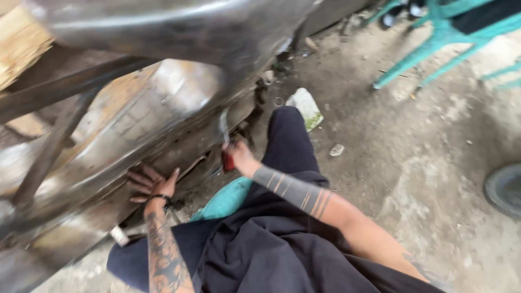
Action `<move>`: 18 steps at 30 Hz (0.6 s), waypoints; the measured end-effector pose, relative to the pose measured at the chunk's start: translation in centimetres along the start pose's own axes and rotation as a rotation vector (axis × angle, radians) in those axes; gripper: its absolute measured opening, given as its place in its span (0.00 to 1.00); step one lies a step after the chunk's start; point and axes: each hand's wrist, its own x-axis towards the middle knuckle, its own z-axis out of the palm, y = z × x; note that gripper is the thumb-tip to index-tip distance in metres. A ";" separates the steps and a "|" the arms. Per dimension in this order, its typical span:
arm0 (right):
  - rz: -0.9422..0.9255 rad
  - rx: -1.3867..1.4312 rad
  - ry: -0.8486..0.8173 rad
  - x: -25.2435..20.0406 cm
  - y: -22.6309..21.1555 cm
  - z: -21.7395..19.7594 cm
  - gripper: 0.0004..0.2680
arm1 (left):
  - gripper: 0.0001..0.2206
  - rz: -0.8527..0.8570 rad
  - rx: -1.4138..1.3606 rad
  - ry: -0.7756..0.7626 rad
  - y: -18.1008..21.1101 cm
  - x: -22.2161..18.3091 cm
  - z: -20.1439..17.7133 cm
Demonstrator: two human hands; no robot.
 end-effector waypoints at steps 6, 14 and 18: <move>-0.083 0.117 -0.119 3.9 9.7 -4.2 0.08 | 0.53 -0.010 -0.040 0.049 -0.3 -0.8 -0.4; 0.044 -0.163 -0.315 0.8 2.3 -5.9 0.20 | 0.51 0.101 -0.132 0.279 -0.8 -0.5 1.5; -0.167 -0.566 0.021 0.0 -2.0 -6.3 0.14 | 0.38 0.357 -0.091 0.778 -3.1 -1.8 5.4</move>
